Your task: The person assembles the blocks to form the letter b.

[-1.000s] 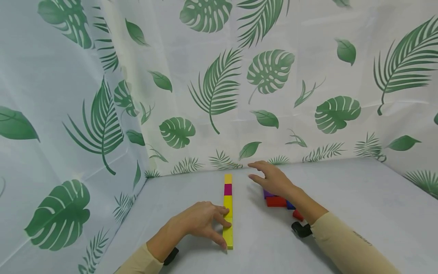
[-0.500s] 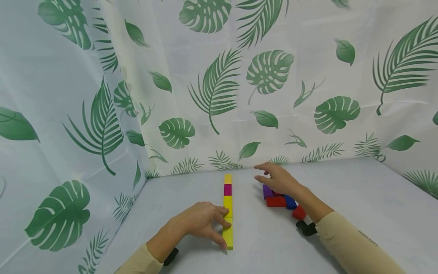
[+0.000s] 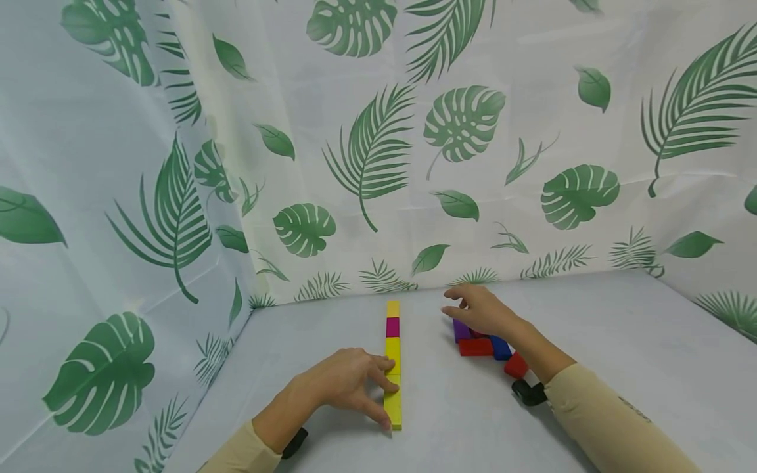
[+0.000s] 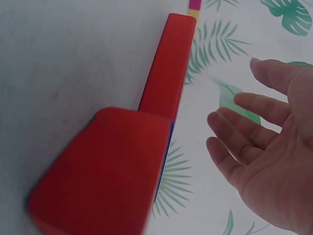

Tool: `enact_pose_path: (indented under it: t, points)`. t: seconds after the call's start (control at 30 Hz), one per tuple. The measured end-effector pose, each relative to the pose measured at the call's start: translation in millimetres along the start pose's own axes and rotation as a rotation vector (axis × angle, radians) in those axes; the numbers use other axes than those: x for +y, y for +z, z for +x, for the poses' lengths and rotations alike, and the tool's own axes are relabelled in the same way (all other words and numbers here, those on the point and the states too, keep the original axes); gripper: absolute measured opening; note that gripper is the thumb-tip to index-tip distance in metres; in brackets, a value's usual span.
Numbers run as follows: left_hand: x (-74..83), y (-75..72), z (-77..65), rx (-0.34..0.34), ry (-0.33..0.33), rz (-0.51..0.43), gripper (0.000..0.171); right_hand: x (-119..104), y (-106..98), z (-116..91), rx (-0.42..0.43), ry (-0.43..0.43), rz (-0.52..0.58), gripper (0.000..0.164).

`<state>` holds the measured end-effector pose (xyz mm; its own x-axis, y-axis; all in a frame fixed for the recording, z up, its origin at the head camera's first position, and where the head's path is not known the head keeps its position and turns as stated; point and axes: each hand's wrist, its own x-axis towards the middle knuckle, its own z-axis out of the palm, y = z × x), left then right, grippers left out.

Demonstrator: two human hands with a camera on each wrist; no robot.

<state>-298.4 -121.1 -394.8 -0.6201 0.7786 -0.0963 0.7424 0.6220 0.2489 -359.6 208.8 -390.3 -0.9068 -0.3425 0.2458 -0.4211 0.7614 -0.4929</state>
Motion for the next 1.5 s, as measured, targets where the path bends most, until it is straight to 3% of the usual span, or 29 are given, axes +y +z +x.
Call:
enact_pose_path:
  t: [0.37,1.17,1.5]
  points:
    - [-1.4,1.5,0.2,0.01,0.016,0.004,0.062,5.3,-1.9,0.2,-0.058,0.006,-0.02,0.053]
    - [-1.8,2.0,-0.5,0.024,0.041,0.018,0.062,11.1,-2.8,-2.8,-0.093,0.084,-0.063,0.051]
    - [-1.7,1.7,0.3,0.018,0.019,0.002,0.062,10.6,-1.9,-2.9,-0.126,0.132,-0.073,0.054]
